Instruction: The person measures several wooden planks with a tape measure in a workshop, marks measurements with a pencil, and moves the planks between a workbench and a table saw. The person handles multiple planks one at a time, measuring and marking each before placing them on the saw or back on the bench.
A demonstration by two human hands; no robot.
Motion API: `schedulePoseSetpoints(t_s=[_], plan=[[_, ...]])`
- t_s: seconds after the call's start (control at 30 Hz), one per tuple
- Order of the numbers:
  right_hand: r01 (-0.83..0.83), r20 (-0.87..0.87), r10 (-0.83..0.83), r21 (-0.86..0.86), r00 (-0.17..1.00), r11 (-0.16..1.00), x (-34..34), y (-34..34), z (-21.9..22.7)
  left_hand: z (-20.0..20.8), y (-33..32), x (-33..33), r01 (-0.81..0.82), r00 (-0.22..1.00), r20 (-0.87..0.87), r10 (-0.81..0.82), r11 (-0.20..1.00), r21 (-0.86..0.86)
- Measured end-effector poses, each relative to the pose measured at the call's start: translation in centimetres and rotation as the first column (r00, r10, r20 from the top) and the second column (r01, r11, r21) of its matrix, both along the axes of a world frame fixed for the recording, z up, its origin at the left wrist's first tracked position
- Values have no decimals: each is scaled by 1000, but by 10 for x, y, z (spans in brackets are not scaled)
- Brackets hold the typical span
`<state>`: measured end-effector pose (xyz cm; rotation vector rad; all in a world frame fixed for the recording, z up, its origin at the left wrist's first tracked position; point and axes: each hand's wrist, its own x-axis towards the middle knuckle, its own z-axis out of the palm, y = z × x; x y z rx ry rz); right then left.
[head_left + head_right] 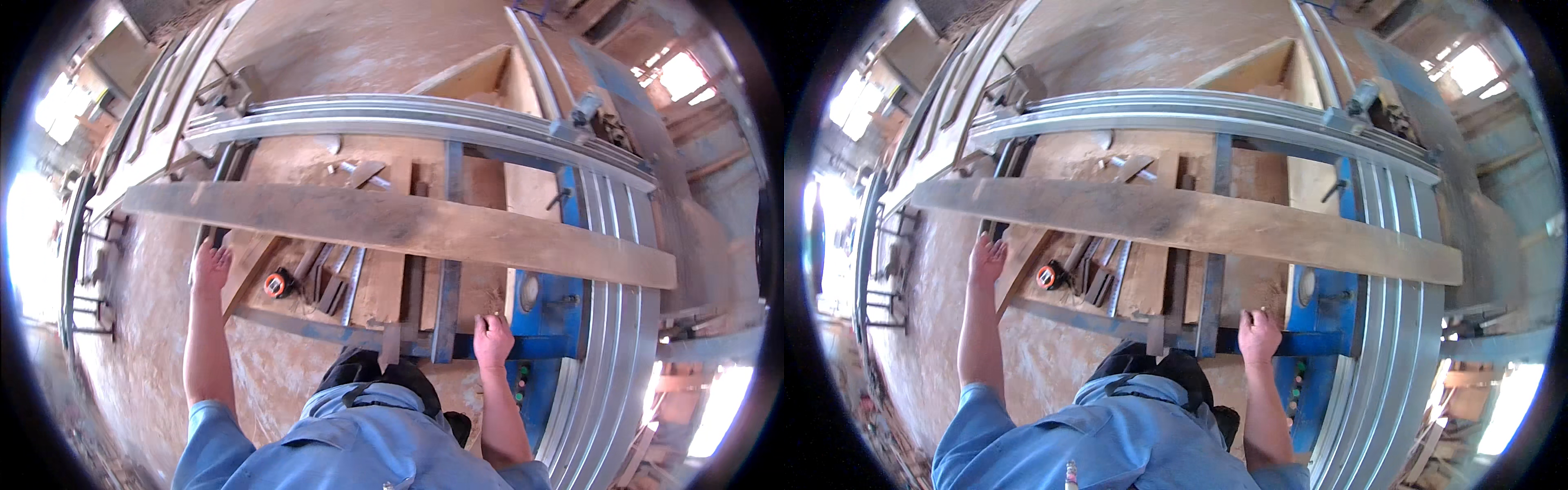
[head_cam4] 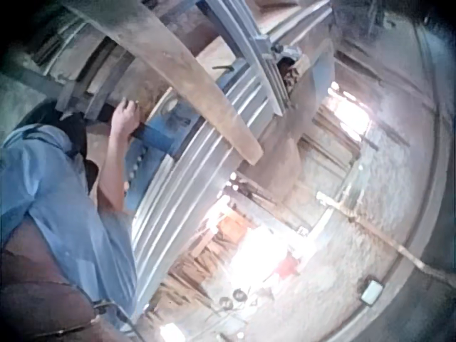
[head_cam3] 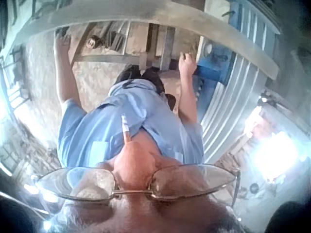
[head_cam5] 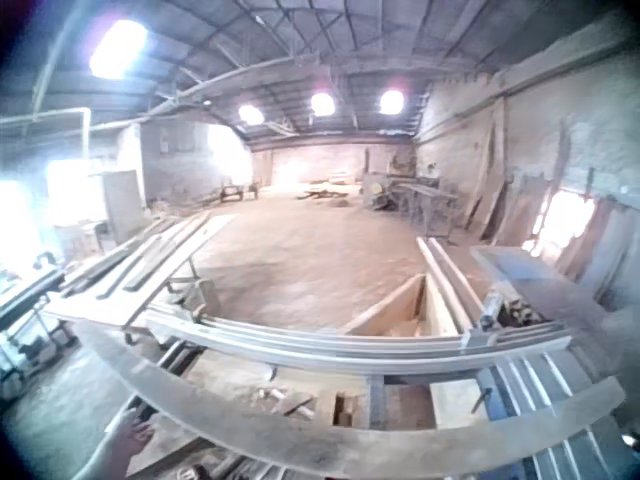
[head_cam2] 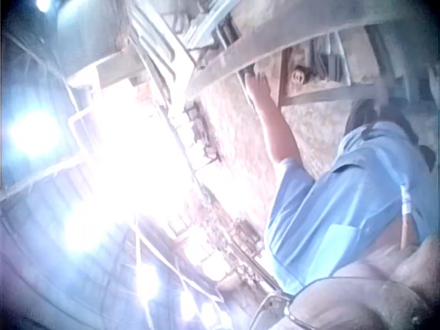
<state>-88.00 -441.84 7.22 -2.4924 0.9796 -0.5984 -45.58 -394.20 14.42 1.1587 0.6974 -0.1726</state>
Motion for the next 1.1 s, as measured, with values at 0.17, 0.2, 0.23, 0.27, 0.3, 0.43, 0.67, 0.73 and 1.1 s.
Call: schedulePoseSetpoints(t_s=[0.17,0.2,0.23,0.27,0.3,0.43,0.67,0.73,1.1], plan=[[74,-63,-76,-34,995,997,1,5,16,-87,99,74,339,445,175,-878,346,875],[61,10,-61,-27,998,998,-2,2,9,-98,115,87,324,396,151,-906,292,900],[71,90,-64,-77,994,995,-1,1,1,-102,115,100,493,554,220,-803,529,690],[86,-21,-87,-50,996,995,1,0,9,-107,113,112,503,755,277,-594,796,336],[90,-65,-93,-49,994,995,0,-1,12,-111,112,126,340,912,239,-333,940,14],[126,-192,-127,-16,973,992,-2,1,10,-68,37,102,70,996,72,-56,977,-199],[142,-261,-127,38,957,989,8,10,18,-75,7,132,122,990,84,-117,991,-53],[159,-294,-139,47,946,986,8,11,14,-75,2,135,132,987,90,-131,991,-1],[123,-118,-131,-75,984,990,6,6,14,-101,2,173,195,715,303,-630,596,779]])
